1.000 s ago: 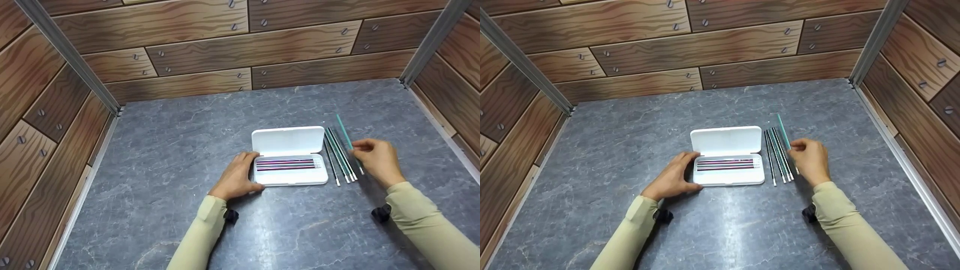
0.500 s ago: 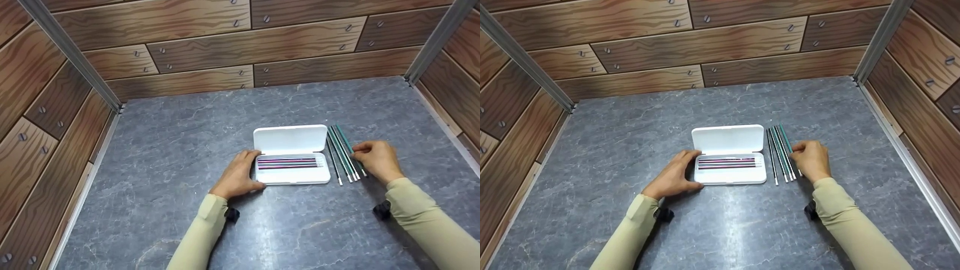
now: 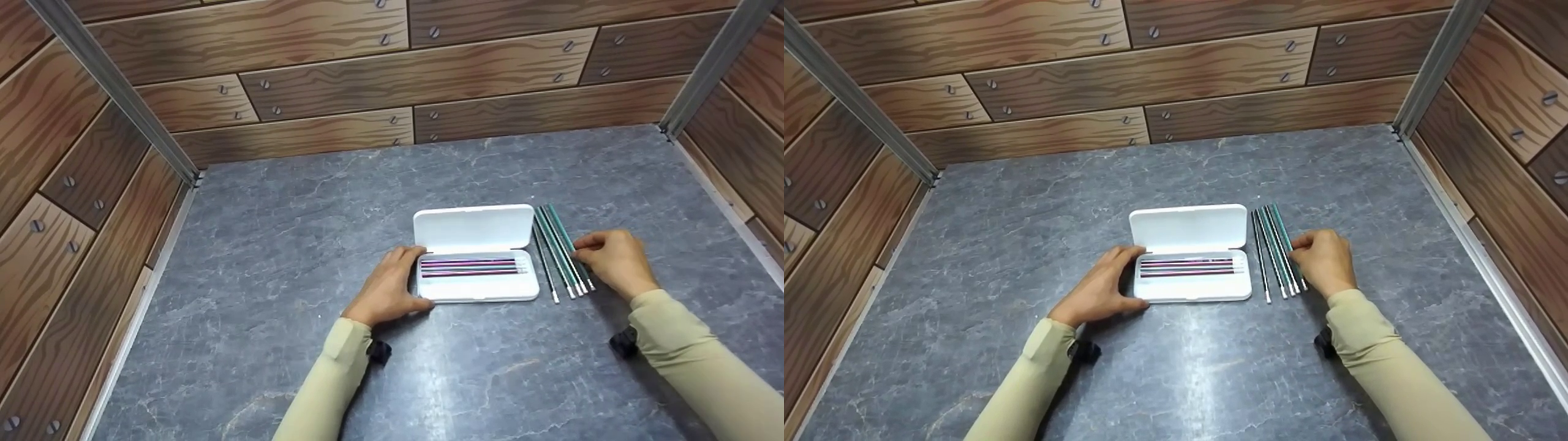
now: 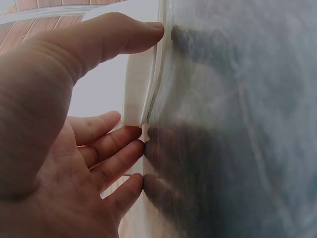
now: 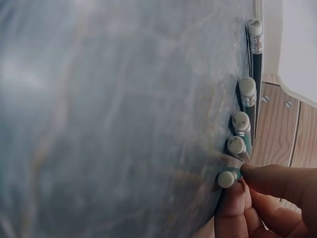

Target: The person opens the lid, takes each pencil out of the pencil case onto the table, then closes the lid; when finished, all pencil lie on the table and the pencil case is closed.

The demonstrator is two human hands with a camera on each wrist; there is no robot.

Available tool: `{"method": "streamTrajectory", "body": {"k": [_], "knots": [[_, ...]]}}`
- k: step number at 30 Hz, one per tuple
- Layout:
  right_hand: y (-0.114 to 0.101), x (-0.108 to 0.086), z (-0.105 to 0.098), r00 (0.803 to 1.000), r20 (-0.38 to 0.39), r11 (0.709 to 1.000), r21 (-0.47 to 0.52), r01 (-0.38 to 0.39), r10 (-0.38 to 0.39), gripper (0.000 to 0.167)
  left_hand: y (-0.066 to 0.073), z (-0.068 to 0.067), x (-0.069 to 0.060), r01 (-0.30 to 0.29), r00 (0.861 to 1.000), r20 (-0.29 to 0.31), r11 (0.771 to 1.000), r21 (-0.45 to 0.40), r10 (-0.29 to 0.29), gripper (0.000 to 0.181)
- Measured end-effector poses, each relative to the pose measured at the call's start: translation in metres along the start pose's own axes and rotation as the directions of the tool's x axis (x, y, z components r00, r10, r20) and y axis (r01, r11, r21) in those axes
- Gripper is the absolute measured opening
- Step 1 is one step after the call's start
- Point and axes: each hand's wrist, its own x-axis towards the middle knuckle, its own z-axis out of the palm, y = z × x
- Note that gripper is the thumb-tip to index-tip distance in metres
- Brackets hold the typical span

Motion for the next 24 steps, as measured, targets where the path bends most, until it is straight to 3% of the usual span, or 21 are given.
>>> {"method": "streamTrajectory", "body": {"k": [5, 8, 12, 16, 22, 24], "knots": [[-0.005, -0.001, 0.0, 0.999, -0.026, 0.999, 0.012, 0.033, -0.032, 0.031, 0.0, 0.0, 0.001, -0.004, 1.0, -0.004, 1.0, 0.012, 0.004, 0.1], [-0.015, -0.003, 0.004, 0.99, -0.067, 0.991, 0.027, 0.129, -0.127, 0.031, 0.0, 0.0, 0.0, -0.004, 1.0, -0.007, 1.0, 0.012, 0.004, 0.1], [-0.034, -0.007, 0.015, 0.952, -0.092, 0.952, 0.064, 0.298, -0.292, 0.029, 0.0, -0.001, 0.0, 0.001, 1.0, -0.005, 1.0, 0.009, -0.001, 0.101], [-0.052, -0.01, 0.03, 0.89, -0.005, 0.887, 0.07, 0.455, -0.456, 0.025, -0.001, -0.001, -0.001, -0.002, 1.0, -0.007, 1.0, 0.006, 0.002, 0.1], [-0.069, -0.01, 0.046, 0.731, 0.172, 0.738, -0.025, 0.674, -0.661, 0.022, 0.0, -0.001, 0.0, -0.003, 1.0, -0.003, 1.0, 0.009, 0.003, 0.1], [-0.071, -0.01, 0.049, 0.694, 0.203, 0.696, -0.075, 0.714, -0.69, 0.022, 0.0, -0.001, 0.0, 0.002, 1.0, 0.004, 1.0, 0.009, -0.002, 0.1]]}}
